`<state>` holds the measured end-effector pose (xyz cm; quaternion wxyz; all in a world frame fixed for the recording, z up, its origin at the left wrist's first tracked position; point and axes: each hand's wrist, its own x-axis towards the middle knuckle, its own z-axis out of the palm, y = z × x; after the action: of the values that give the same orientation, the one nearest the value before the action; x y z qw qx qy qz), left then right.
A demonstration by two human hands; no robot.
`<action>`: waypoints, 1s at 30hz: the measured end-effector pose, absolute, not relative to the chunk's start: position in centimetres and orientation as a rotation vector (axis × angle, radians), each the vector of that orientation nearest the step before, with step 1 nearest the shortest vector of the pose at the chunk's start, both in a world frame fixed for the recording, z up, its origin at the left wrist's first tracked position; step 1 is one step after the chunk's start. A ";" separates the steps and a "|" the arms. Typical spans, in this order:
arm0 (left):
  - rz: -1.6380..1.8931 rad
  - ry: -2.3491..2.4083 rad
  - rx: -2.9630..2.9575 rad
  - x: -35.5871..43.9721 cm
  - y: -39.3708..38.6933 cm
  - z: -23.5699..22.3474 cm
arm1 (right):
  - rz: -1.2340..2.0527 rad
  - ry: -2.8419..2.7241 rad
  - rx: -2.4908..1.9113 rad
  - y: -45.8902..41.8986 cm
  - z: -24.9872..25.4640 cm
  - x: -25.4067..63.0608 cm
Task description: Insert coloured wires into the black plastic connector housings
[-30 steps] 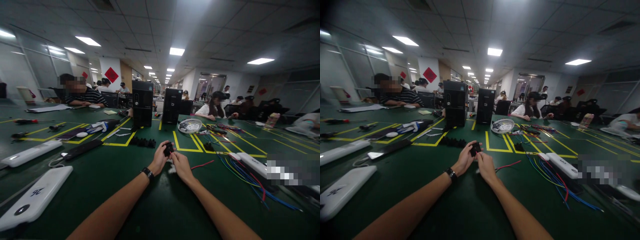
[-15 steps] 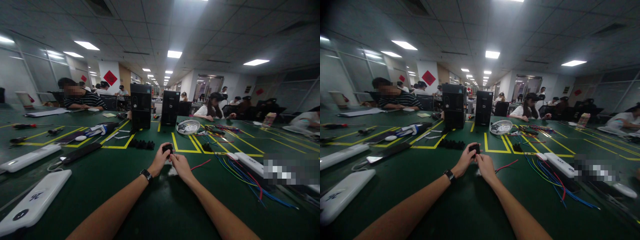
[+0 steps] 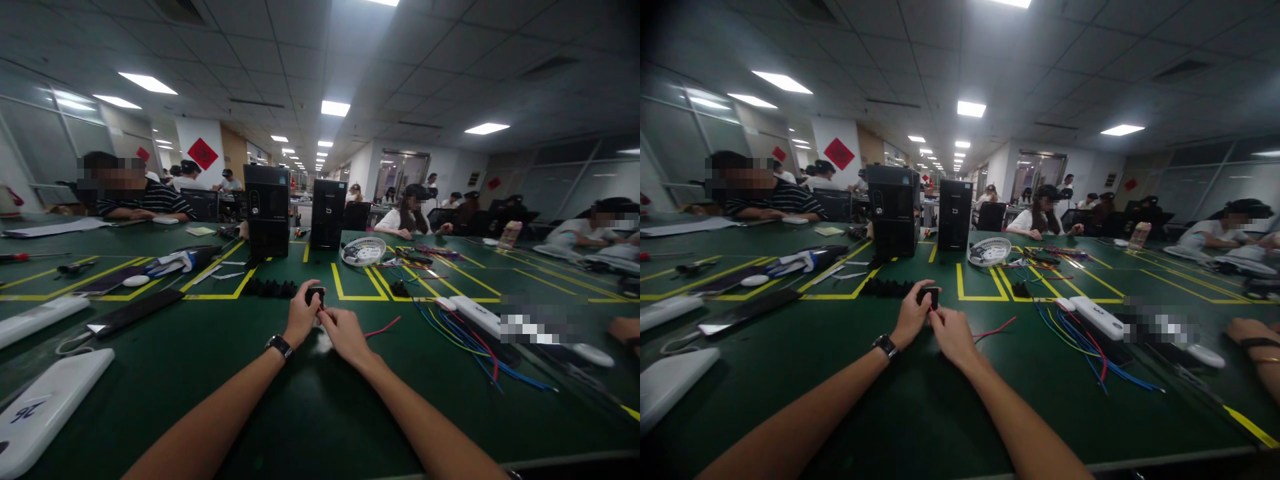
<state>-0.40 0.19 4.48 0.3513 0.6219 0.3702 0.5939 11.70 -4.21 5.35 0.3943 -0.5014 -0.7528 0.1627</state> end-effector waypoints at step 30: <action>1.294 0.574 1.056 0.6 -0.7 3.9 | 0.714 -1.524 -1.103 -2.3 4.6 12.7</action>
<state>0.58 -0.70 3.94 0.6348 0.4620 0.2512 0.5661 12.73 -2.30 4.63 0.5351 -0.4629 -0.6398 0.2999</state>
